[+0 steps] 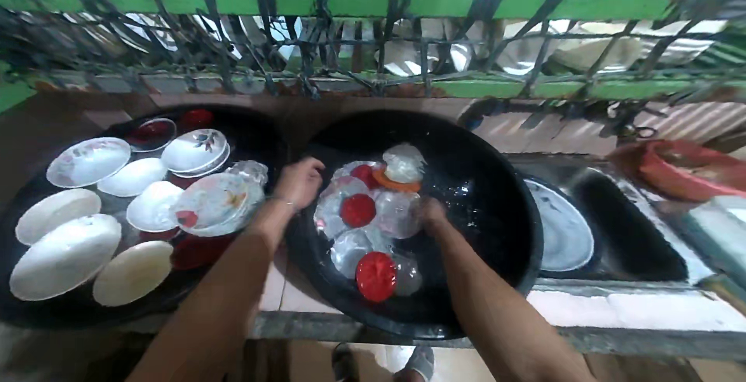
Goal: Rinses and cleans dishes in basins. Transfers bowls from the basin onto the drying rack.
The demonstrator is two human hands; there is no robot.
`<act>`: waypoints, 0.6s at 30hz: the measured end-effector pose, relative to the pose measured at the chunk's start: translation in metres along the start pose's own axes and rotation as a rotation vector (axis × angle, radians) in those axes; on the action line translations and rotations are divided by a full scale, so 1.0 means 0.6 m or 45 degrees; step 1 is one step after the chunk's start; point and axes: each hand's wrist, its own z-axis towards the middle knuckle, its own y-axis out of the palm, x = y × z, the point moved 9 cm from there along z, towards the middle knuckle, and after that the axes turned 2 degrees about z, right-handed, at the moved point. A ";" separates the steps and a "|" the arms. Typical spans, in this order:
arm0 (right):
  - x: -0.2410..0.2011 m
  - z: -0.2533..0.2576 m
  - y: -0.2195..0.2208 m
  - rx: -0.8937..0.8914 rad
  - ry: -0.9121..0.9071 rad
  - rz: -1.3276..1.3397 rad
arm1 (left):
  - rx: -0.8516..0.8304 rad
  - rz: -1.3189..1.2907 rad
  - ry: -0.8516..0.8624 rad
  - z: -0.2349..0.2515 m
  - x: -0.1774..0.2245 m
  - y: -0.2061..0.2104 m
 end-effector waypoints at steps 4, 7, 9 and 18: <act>-0.033 -0.022 -0.049 0.107 -0.042 -0.027 | -0.433 0.268 -0.279 0.055 -0.018 0.191; -0.012 -0.036 -0.053 0.121 0.019 -0.030 | -0.470 0.355 -0.457 0.062 -0.032 0.240; 0.006 -0.042 -0.033 0.044 0.064 -0.072 | -0.422 0.277 -0.506 0.059 -0.029 0.243; 0.033 -0.039 0.047 -0.175 0.035 0.204 | -0.270 -0.271 -0.488 0.035 -0.046 0.248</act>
